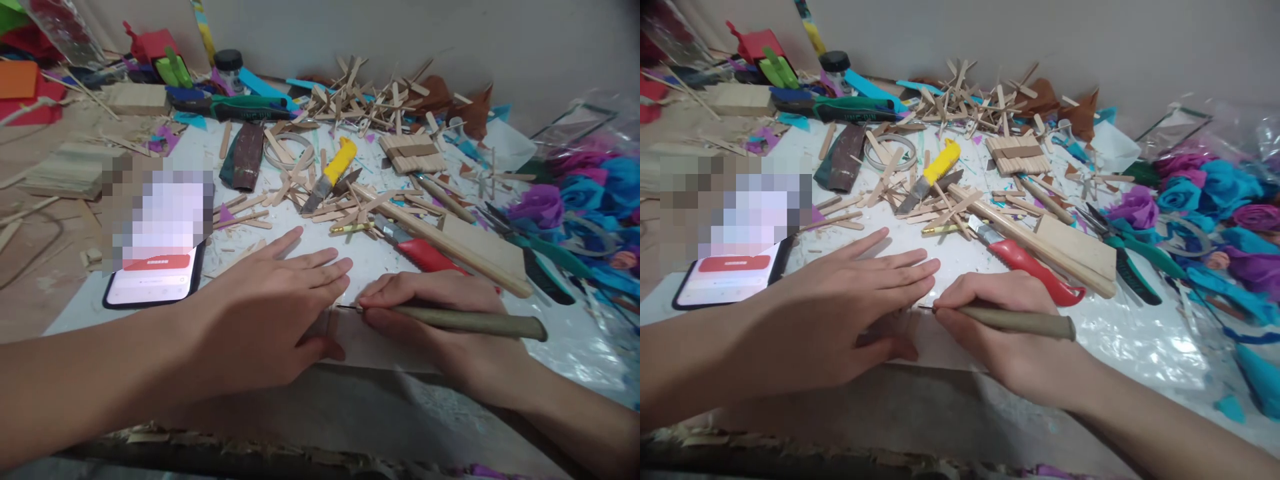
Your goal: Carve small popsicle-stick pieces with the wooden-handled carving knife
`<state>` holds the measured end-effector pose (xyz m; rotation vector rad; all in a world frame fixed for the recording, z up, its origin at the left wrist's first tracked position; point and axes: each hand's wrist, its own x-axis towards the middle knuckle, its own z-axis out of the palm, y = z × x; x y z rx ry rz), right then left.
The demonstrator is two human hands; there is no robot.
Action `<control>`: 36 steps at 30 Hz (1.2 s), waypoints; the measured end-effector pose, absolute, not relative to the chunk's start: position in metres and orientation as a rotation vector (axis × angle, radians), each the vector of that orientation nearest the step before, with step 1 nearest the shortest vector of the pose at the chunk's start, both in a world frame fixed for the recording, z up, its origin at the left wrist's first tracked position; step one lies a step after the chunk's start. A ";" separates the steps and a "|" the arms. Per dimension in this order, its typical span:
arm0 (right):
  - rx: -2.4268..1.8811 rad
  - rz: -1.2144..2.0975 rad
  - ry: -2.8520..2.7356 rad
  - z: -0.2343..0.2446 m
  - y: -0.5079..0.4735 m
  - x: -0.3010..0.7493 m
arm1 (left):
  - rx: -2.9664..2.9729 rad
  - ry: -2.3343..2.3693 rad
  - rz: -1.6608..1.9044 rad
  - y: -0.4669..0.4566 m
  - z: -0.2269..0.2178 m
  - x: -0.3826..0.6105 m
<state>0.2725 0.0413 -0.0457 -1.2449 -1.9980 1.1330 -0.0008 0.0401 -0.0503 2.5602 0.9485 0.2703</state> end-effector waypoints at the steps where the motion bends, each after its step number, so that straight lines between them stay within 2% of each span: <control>1: -1.234 1.142 -1.993 -0.045 0.042 0.274 | 2.557 0.949 0.272 0.041 -0.050 0.000; 8: -1.151 1.214 -1.904 -0.040 0.046 0.279 | 2.595 0.943 0.329 0.040 -0.054 0.000; 36: -1.241 1.163 -1.999 -0.040 0.043 0.270 | 2.555 0.957 0.317 0.039 -0.052 0.000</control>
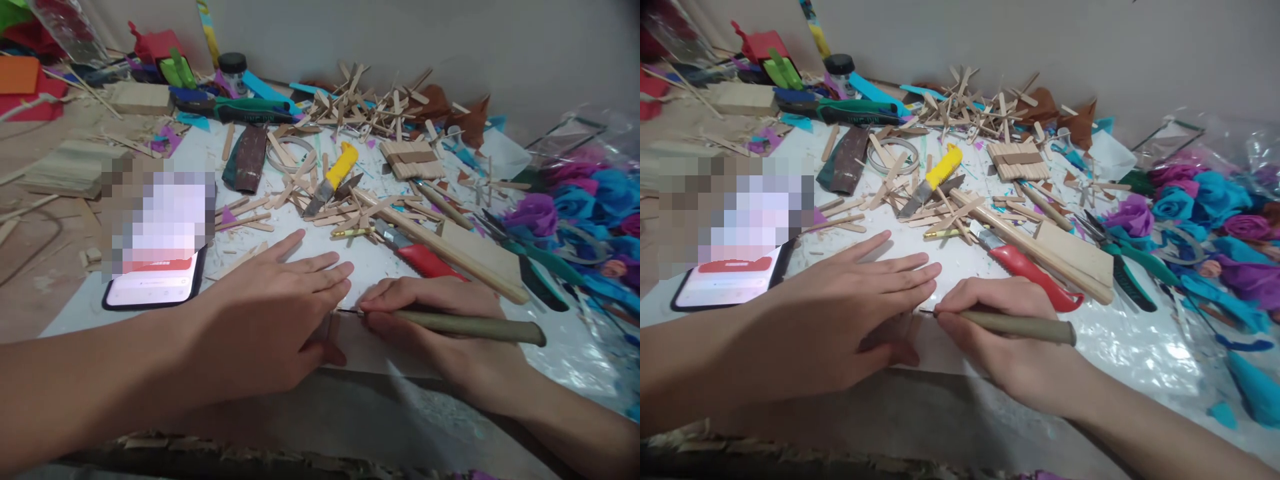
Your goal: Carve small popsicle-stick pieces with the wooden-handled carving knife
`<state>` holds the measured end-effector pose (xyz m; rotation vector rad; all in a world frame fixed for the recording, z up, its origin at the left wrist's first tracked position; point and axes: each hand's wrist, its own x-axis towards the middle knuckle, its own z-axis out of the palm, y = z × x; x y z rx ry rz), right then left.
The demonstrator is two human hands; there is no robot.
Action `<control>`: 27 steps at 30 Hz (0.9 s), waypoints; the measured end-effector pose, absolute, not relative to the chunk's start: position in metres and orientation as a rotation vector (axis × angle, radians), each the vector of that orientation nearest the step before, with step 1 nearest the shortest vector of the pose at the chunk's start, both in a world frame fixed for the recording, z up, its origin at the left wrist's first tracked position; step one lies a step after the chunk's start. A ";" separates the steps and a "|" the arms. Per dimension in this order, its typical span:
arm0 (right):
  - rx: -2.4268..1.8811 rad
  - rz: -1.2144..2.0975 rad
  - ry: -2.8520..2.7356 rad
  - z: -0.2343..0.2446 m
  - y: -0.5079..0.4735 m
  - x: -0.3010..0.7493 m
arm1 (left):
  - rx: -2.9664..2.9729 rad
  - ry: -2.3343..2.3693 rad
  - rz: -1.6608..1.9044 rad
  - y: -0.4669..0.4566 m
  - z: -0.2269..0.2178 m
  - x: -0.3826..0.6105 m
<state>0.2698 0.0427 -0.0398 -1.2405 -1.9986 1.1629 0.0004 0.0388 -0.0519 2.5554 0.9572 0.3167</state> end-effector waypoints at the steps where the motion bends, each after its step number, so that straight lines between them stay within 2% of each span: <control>1: -1.249 1.181 -1.987 -0.040 0.043 0.271 | 2.560 0.953 0.313 0.039 -0.052 0.001; 7: -1.103 1.518 -1.505 -0.052 0.045 0.281 | 2.564 0.923 0.326 0.041 -0.054 0.000; 14: -1.019 1.509 -1.430 -0.054 0.049 0.279 | 2.517 0.896 0.393 0.043 -0.053 -0.005; 19: -1.144 1.466 -1.410 -0.055 0.046 0.287 | 2.494 0.992 0.547 0.043 -0.050 -0.006; 27: -1.287 1.467 -1.368 -0.049 0.041 0.281 | 2.603 0.944 0.569 0.037 -0.050 0.006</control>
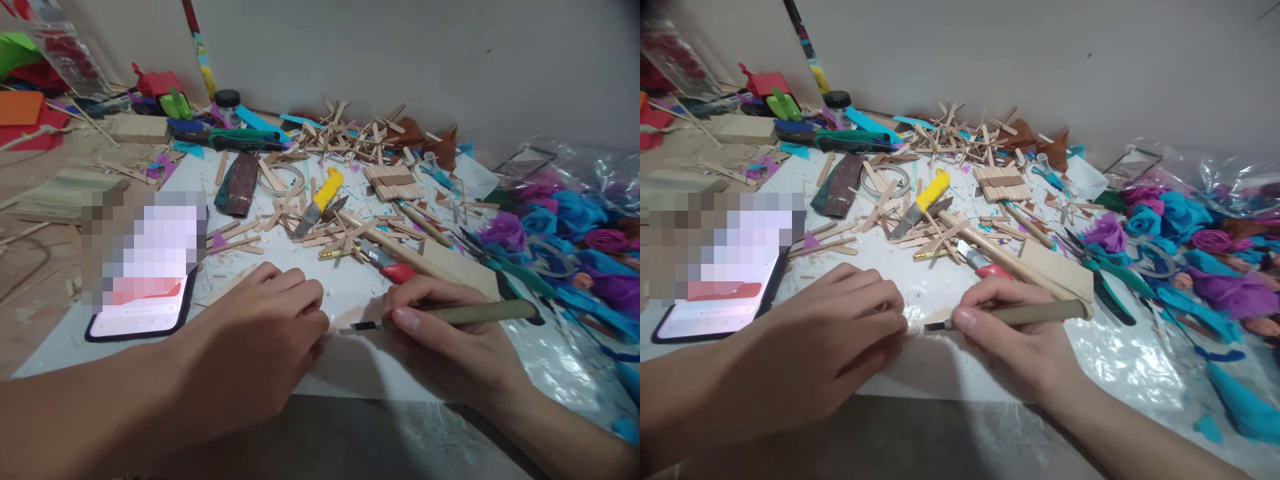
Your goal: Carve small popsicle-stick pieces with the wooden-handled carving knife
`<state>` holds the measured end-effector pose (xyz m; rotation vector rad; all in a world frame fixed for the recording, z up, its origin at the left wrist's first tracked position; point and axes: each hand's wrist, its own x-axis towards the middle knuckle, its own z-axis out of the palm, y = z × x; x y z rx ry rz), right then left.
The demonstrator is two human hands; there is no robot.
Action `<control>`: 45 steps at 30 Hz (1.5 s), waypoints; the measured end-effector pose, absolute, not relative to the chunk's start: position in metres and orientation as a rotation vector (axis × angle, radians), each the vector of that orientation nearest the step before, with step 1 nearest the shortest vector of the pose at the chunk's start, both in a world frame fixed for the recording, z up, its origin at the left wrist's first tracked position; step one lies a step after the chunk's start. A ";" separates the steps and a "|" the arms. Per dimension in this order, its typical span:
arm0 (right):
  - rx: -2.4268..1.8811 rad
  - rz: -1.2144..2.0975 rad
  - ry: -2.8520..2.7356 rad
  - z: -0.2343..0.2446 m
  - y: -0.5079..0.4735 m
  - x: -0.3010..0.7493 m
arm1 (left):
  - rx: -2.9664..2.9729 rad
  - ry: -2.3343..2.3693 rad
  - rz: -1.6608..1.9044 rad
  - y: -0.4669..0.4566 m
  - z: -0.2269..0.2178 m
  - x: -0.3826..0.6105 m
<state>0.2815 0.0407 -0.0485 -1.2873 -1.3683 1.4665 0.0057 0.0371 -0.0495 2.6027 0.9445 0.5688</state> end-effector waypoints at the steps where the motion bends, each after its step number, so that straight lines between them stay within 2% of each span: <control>1: -1.301 1.467 -1.374 -0.046 0.041 0.281 | 2.620 0.922 0.558 0.037 -0.051 0.006; 14: -1.278 1.177 -1.984 -0.022 0.047 0.291 | 2.635 0.749 0.618 0.041 -0.063 -0.004; 21: -1.342 1.056 -1.997 -0.019 0.034 0.284 | 2.590 0.859 0.603 0.033 -0.060 -0.002; 27: -1.245 1.024 -2.248 -0.016 0.030 0.287 | 2.664 0.804 0.674 0.027 -0.058 0.000; 34: -1.220 1.001 -2.279 -0.021 0.031 0.285 | 2.622 0.789 0.572 0.028 -0.054 -0.002; 45: -1.232 1.029 -2.298 -0.021 0.029 0.288 | 2.627 0.768 0.610 0.029 -0.052 -0.001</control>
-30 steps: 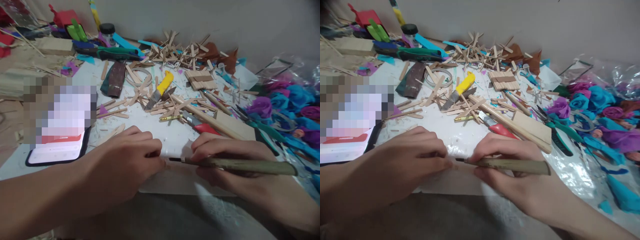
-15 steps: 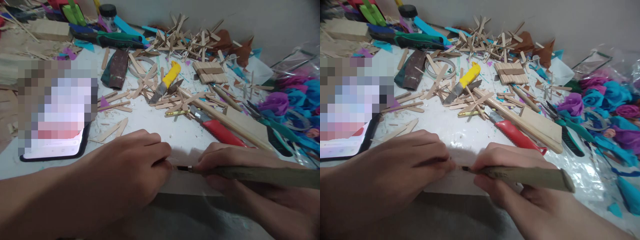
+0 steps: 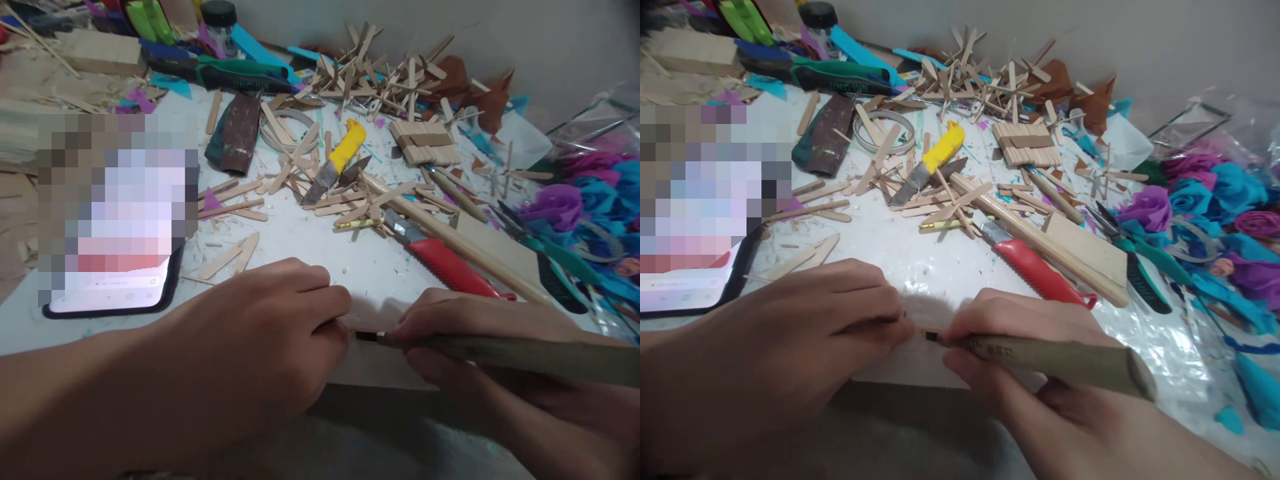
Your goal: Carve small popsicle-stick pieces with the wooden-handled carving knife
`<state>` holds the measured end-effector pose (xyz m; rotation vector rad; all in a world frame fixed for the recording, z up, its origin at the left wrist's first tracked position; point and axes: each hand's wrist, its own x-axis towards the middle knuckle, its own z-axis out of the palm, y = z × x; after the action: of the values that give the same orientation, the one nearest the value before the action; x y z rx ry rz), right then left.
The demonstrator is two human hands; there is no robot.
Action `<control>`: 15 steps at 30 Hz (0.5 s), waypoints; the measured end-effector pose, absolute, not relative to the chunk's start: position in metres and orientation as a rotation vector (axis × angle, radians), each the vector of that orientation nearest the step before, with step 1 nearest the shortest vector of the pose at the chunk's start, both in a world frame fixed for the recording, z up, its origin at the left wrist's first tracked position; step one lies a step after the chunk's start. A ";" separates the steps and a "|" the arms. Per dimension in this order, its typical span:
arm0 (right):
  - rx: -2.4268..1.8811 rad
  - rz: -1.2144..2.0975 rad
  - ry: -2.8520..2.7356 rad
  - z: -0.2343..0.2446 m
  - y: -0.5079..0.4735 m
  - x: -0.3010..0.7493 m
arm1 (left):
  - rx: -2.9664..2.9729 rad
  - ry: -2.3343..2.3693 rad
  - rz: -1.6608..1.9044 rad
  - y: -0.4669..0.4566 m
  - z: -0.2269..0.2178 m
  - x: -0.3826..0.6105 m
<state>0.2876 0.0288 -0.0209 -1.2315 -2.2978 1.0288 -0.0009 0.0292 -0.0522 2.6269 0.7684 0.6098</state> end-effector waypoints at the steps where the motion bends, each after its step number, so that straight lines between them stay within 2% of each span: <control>1: -1.231 1.028 -2.301 -0.021 0.028 0.288 | 2.640 0.762 0.612 0.029 -0.052 -0.001; 6: -1.200 1.091 -2.235 -0.023 0.019 0.281 | 2.674 0.742 0.564 0.031 -0.051 0.000; 15: -1.124 0.998 -2.080 -0.028 0.020 0.268 | 2.768 0.719 0.577 0.027 -0.055 0.004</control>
<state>0.2676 0.0197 -0.0278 -1.1239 -2.0802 0.9984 0.0044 0.0266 -0.0555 2.7680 0.7192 0.5772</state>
